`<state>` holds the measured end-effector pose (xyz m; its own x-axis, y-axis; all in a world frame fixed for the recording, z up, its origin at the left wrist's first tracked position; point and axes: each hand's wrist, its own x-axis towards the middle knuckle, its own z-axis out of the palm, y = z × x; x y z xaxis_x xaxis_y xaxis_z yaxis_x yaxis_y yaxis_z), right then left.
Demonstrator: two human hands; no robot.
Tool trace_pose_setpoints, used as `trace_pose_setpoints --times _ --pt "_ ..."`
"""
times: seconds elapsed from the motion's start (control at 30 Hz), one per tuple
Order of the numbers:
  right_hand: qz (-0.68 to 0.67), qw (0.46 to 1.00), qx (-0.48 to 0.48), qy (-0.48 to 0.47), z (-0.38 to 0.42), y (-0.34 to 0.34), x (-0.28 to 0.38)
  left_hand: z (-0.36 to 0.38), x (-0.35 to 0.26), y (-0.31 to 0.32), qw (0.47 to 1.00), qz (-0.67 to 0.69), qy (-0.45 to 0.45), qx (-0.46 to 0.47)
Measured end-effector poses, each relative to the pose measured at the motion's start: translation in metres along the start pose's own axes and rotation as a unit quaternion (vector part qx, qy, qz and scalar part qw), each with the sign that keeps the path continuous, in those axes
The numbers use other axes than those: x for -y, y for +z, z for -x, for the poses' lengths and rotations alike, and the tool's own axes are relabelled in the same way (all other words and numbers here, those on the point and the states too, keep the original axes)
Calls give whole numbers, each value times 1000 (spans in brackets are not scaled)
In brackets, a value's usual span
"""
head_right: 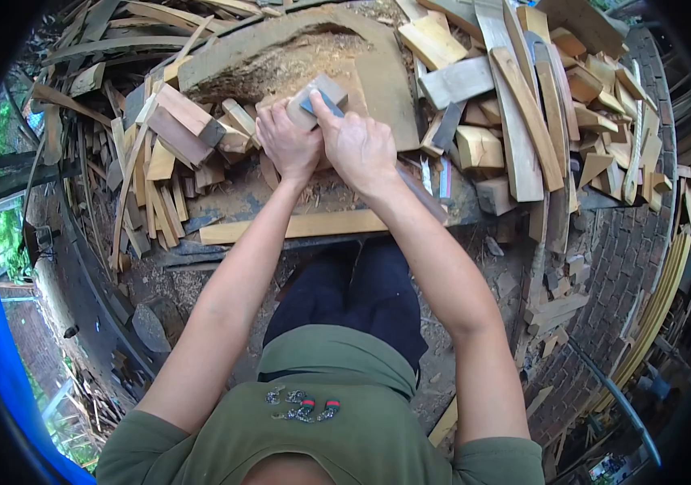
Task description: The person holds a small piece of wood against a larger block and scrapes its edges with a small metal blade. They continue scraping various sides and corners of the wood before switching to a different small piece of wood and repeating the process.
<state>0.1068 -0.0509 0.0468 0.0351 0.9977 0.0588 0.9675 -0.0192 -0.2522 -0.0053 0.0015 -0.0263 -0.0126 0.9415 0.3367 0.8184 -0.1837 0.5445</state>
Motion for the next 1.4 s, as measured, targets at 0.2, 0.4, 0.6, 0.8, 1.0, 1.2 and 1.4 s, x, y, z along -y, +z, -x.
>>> trace_pose_setpoints --times 0.2,0.4,0.6,0.8,1.0,1.2,1.4 --pt "23 1000 -9 -12 2 -4 -2 2 -2 -3 1000 6 -1 4" --pt "-21 1000 -1 0 2 4 -3 7 3 0 1000 1 -2 -4" --pt "-37 998 -8 53 -3 -11 -13 5 -2 -1 1000 3 -7 0" --pt "46 998 38 5 -26 -13 -23 4 -3 -3 1000 -5 -6 4" --pt "51 998 38 14 -27 -22 -21 3 -4 -6 1000 -4 -3 14" --pt "52 998 36 18 -31 -21 -23 5 -7 -8 1000 -13 -5 9" --pt "49 999 16 12 -46 5 -17 6 -7 -6 1000 -18 -12 5"
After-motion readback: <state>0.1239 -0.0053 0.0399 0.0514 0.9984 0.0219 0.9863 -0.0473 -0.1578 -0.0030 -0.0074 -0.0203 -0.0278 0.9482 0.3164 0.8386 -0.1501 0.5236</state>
